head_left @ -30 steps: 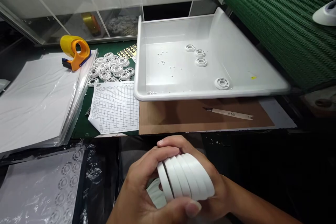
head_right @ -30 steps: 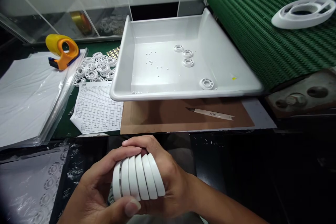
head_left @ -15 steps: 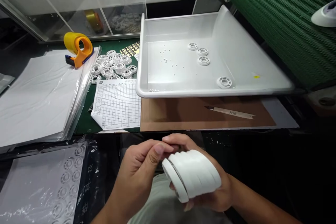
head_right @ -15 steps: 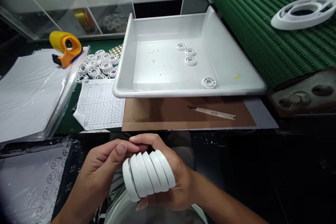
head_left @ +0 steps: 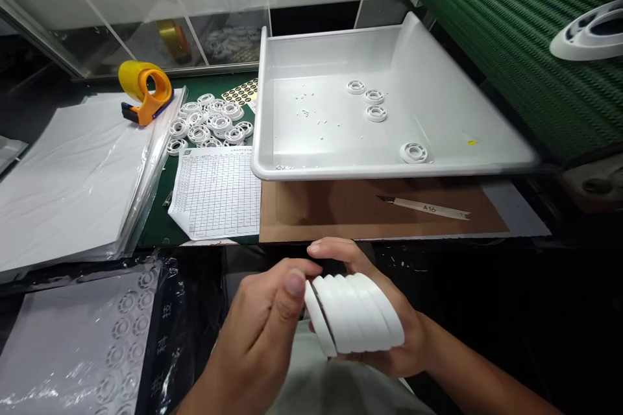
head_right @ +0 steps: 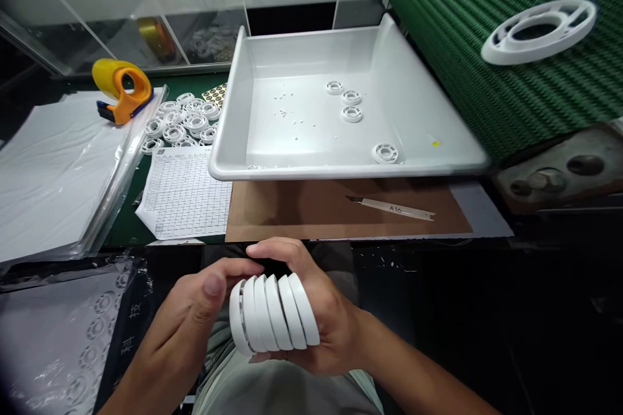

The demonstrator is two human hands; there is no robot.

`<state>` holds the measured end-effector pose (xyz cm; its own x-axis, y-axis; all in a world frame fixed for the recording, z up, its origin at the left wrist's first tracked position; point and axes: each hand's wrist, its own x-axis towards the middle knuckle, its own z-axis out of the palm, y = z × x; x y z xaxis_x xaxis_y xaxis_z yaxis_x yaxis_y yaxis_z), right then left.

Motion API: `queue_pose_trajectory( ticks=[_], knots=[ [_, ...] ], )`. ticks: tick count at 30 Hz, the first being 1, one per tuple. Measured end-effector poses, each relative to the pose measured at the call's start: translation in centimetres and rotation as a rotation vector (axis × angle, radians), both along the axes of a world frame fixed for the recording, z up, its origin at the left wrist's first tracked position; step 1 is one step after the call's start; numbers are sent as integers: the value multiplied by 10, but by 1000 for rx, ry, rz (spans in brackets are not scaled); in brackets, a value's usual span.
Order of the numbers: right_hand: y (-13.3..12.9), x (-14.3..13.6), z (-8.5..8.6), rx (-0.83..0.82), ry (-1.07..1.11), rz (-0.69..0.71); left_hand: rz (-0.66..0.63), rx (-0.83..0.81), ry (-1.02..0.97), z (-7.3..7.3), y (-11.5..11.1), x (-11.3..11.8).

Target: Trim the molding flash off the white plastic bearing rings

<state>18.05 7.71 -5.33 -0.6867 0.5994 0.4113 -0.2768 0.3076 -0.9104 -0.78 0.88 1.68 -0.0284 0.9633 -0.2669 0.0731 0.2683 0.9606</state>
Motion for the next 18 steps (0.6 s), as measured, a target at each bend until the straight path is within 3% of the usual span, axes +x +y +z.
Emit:
queue_pose_trajectory(
  ticks=[3,6,9,13,15,18],
  knots=[
    [3,4,5,219,-101,-95,-123,19,53,3,3,5],
    [4,6,7,251,-74,-90,-198,38,63,2,3,7],
    [4,6,3,186,-36,-61,-210,-54,82,-2,1,8],
    [4,6,-1,-104,1,0,-214,-121,3,-10,-11,3],
    [3,6,0,-227,9,23,-149,-87,-21,-14,-18,-2],
    [2,4,3,-242,7,-20,-10,14,-39,-16,-23,-8]
  ],
)
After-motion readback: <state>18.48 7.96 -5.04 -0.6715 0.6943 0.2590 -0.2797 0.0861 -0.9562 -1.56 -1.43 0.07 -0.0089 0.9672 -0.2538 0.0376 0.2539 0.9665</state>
